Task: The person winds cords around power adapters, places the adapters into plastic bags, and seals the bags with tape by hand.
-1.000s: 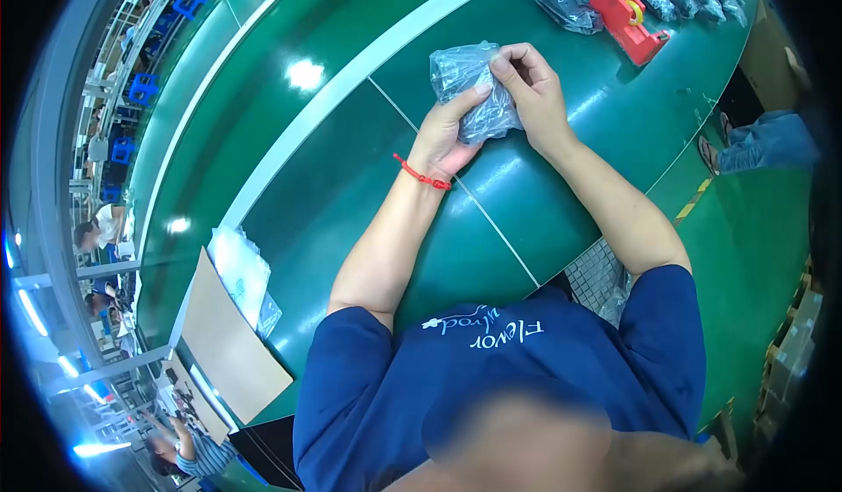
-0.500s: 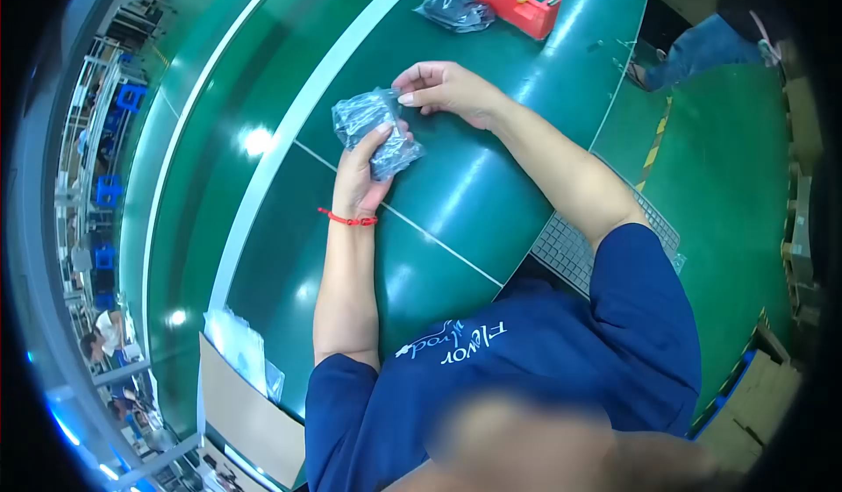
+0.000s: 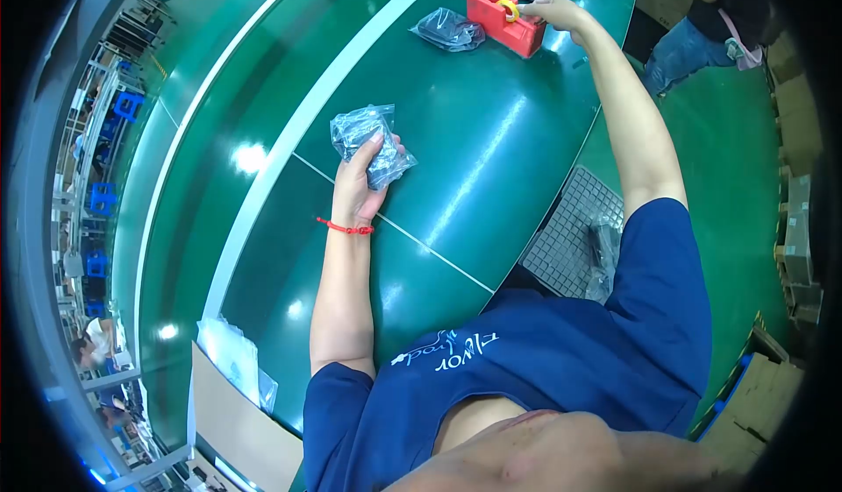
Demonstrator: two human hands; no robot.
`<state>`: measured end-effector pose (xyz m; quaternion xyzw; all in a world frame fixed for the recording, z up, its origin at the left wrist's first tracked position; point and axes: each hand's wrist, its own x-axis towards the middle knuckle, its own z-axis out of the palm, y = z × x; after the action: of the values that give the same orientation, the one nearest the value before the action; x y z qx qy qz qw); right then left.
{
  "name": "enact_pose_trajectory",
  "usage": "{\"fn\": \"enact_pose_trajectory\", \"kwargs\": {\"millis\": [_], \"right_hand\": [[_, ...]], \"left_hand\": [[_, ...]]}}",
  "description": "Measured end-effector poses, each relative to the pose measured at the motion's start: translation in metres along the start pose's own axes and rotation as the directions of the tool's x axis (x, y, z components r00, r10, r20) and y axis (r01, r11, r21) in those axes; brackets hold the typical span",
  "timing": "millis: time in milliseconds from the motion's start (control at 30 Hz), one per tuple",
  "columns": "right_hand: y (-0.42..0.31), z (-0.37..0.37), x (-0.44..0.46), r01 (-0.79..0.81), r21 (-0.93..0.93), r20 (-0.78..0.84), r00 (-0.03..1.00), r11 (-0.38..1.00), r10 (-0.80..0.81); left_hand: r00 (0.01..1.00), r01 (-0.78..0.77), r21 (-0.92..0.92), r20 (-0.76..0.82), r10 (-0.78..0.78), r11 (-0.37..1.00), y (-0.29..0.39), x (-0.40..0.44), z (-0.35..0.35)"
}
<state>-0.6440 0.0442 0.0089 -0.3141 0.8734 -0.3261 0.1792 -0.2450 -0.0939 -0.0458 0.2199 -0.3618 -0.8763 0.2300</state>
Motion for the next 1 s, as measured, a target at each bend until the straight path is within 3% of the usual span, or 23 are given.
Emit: {"fn": "enact_pose_trajectory", "kwargs": {"millis": [67,167,200,300,467,600,700,733,833,867,933,1000], "right_hand": [[0.002,0.001,-0.001,-0.016,0.078,0.025,1.000,0.997,0.014],[0.006,0.006,-0.011,0.242,0.242,-0.269,0.947,0.939,-0.175],[0.009,0.003,-0.017,0.240,0.240,-0.268,0.948,0.941,-0.174],[0.017,-0.014,-0.049,0.132,0.286,-0.058,0.991,0.949,-0.121],[0.059,-0.015,-0.067,0.057,0.531,-0.030,0.998,0.845,-0.049],[0.066,0.004,-0.068,-0.048,0.491,0.061,0.998,0.870,0.021],[0.073,0.029,-0.049,0.119,0.246,-0.197,0.978,0.962,-0.071],[0.077,0.033,-0.048,0.113,0.250,-0.194,0.979,0.962,-0.064],[0.084,0.033,-0.045,0.088,-0.081,-0.423,0.899,0.993,-0.114],[0.082,0.028,-0.052,0.093,-0.080,-0.418,0.901,0.992,-0.118],[0.076,0.009,-0.077,0.100,0.477,-0.178,0.984,0.873,-0.016],[0.049,0.012,-0.104,0.219,0.762,-0.131,0.974,0.610,-0.185]], "left_hand": [[1.000,-0.005,-0.006,-0.004,0.005,1.000,0.000,-0.001,0.000],[1.000,-0.005,-0.016,-0.016,0.004,1.000,0.000,0.000,-0.001],[1.000,-0.003,-0.020,-0.017,0.002,1.000,-0.001,0.000,-0.001],[1.000,0.015,-0.045,-0.014,-0.015,0.999,0.001,-0.001,0.000],[1.000,0.022,-0.039,-0.008,-0.023,0.999,-0.001,0.001,-0.004],[0.999,0.046,-0.093,0.003,-0.046,0.995,0.000,0.000,-0.002],[0.999,0.047,-0.056,0.010,-0.046,0.997,0.001,-0.002,-0.002],[0.999,0.053,-0.052,0.007,-0.052,0.997,0.000,-0.004,-0.002],[0.998,0.049,-0.039,0.027,-0.048,0.998,0.000,-0.004,0.000],[0.999,0.045,-0.040,0.021,-0.044,0.998,0.001,-0.004,0.001],[0.997,0.066,0.011,0.044,-0.067,0.998,0.000,-0.005,0.007],[0.999,0.050,0.027,0.002,-0.050,0.998,0.000,-0.009,0.008]]}}
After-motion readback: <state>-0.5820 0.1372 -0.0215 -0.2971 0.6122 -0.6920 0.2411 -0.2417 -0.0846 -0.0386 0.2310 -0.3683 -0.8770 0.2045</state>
